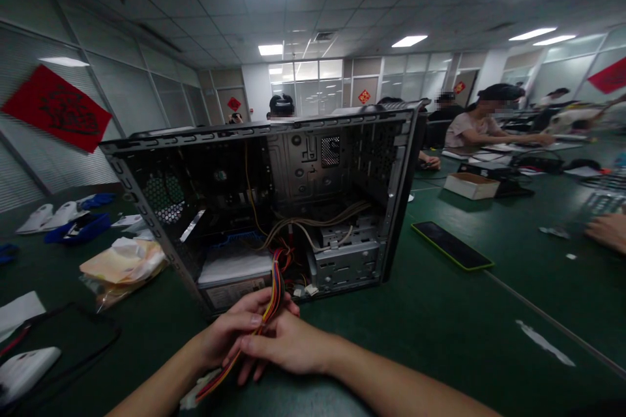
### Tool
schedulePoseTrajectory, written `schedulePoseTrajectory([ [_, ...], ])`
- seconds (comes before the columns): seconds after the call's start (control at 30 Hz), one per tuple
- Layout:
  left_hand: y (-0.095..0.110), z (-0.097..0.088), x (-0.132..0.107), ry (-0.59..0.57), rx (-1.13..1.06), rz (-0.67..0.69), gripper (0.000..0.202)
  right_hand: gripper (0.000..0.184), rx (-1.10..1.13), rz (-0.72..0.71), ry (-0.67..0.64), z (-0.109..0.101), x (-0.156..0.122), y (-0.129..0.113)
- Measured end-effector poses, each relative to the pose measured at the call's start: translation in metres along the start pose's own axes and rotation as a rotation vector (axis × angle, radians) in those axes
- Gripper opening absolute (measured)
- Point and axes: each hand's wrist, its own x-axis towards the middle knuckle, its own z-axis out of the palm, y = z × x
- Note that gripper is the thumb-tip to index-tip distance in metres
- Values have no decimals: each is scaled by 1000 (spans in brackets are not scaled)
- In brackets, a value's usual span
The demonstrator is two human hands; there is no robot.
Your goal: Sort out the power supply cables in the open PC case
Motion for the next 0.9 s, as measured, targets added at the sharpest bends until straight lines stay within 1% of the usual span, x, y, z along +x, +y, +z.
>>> schedulePoseTrajectory([
  [0.07, 1, 2, 0, 11, -1, 16, 51, 61, -16, -10, -12, -1, 0, 0],
  [0.27, 1, 4, -2, 9, 56, -38, 53, 58, -25, -1, -21, 2, -2, -3],
  [0.43, 1, 5, -2, 28, 97, -72, 52, 59, -77, 9, 15, 1, -3, 0],
  [0.53, 1, 6, -3, 11, 130, -94, 52, 59, -123, 13, 21, 1, -4, 2],
  [0.73, -1, 6, -4, 56, 191, -82, 46, 60, -151, 18, 29, 4, -5, 1],
  [0.9, -1, 8, -4, 68, 214, -81, 46, 63, -195, 28, 46, 4, -5, 4],
])
